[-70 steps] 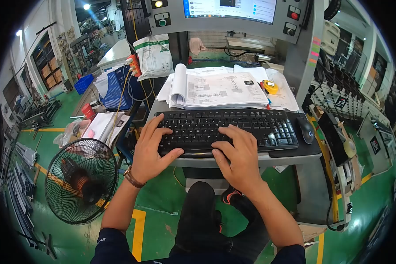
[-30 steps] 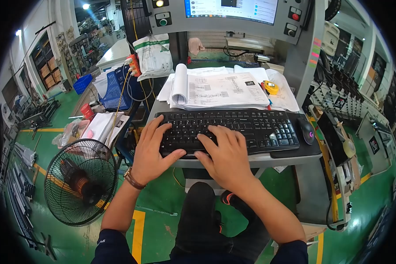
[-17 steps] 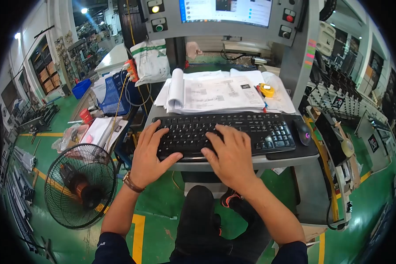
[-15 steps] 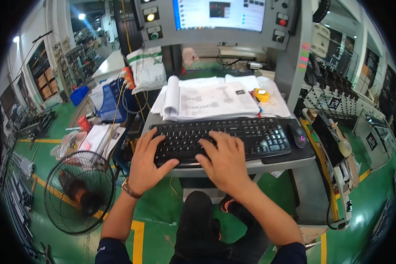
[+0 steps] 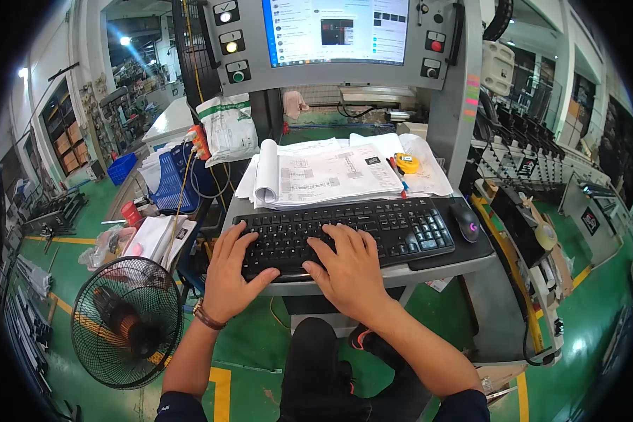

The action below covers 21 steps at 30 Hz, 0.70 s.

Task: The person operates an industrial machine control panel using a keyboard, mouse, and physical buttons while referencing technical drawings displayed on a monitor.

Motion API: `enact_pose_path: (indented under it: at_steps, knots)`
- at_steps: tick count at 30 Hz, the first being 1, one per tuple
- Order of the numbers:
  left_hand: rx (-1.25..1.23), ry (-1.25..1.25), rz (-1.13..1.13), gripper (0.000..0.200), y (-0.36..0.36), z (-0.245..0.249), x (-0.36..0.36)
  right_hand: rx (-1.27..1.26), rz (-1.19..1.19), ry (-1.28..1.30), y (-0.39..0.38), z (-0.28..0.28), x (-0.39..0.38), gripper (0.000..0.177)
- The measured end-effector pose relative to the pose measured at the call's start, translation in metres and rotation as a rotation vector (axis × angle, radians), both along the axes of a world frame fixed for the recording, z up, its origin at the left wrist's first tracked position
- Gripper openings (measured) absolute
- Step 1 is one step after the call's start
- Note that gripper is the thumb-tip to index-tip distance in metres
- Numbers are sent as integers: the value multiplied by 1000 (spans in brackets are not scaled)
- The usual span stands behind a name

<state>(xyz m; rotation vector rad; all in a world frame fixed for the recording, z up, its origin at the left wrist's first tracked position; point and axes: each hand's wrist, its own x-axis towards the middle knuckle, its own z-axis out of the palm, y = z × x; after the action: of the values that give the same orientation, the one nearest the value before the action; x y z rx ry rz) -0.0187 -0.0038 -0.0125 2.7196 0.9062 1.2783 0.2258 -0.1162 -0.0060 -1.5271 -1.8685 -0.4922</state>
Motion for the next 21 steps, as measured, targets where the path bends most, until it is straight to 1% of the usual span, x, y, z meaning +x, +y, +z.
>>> enact_pose_path:
  at_steps: [8,11,14,17,21]
  knots:
    - [2,1,6,79,0,-1,0,-33,-15,-21,-2,3,-1,42]
    - [1,-3,2,79,0,-1,0,-29,55,58,-7,3,-3,38]
    - [8,-21,-3,78,1,-1,1,7,99,33,-16,1,-7,32]
    - [3,-17,12,77,0,-4,0,6,84,19,-18,3,-6,28]
    - [10,-1,19,73,1,-4,0,11,92,94,-21,6,-3,28]
